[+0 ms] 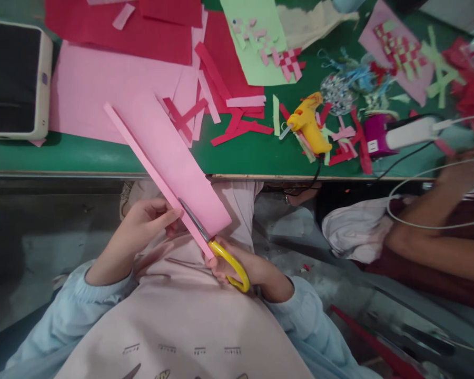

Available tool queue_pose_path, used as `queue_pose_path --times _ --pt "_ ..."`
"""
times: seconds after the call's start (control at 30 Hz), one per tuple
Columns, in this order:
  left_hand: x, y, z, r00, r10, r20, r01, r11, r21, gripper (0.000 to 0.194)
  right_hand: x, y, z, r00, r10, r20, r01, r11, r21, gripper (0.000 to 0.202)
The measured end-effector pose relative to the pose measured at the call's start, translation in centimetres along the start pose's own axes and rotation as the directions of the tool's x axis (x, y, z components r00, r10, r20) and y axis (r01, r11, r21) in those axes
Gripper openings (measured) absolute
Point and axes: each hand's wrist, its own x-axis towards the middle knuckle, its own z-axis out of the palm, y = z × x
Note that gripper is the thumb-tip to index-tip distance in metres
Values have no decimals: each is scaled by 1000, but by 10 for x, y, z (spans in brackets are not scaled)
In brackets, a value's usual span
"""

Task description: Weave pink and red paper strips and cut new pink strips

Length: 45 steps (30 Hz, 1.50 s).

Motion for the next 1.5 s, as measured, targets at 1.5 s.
queue_pose_path --times 1.5 --pt "0 -1 4 1000 18 -17 -19 999 -38 37 2 5 3 996 -72 48 72 997 -16 63"
